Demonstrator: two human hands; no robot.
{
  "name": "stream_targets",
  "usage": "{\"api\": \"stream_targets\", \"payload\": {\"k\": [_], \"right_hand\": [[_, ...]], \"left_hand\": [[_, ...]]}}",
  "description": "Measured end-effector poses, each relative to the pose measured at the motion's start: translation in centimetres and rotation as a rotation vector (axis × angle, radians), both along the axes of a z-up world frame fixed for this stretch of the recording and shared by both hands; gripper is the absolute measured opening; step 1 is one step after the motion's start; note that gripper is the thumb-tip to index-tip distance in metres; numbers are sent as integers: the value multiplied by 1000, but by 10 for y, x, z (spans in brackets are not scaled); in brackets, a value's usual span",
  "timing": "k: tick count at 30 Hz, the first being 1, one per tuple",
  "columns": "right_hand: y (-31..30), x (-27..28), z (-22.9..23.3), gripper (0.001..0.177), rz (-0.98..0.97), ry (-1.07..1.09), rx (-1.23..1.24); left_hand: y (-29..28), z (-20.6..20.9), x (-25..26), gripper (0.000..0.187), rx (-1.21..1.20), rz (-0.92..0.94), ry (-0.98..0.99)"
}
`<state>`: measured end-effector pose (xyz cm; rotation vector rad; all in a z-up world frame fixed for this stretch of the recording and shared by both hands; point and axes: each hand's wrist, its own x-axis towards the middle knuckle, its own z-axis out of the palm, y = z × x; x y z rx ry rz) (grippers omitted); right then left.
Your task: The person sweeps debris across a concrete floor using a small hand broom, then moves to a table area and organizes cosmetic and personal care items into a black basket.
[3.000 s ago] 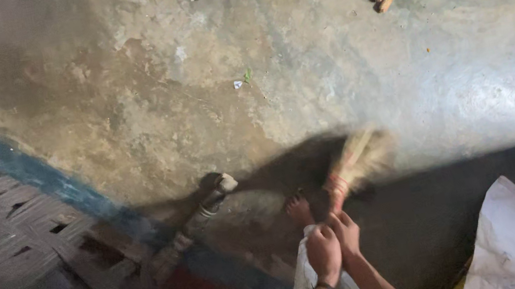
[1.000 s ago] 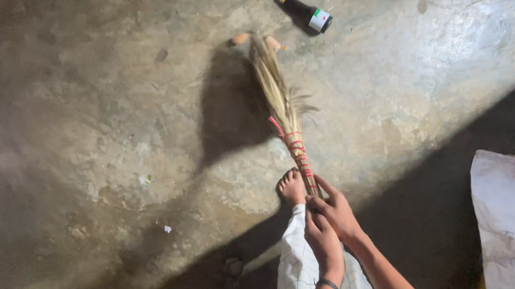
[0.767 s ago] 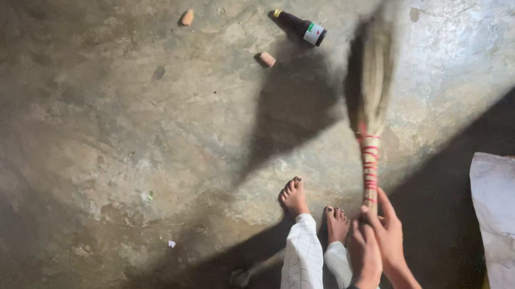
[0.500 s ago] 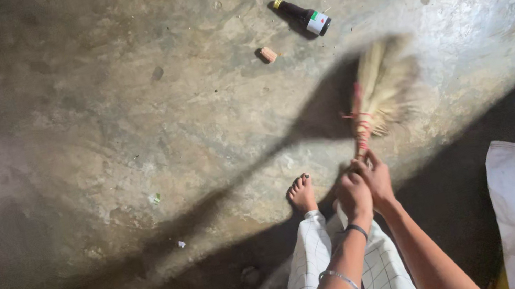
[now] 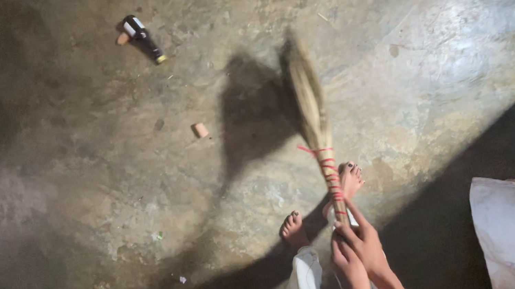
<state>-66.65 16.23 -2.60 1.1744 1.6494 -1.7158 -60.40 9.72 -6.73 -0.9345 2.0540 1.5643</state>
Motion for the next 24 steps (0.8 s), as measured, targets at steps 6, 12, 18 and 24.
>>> {"api": "stream_targets", "payload": {"k": [6,12,18,24], "right_hand": [[95,2,-74,59,-234,121,493],[128,-74,-156,38,152,63,259],[112,-115,-119,67,334,315,-67],[153,-78,-27,69,-155,117,-57]], "left_hand": [[93,-60,-54,41,7,-462,-204],[115,-135,-102,41,-193,-121,110],[112,-93,-116,44,-200,237,27],[137,-37,-86,42,-141,-196,98]]}}
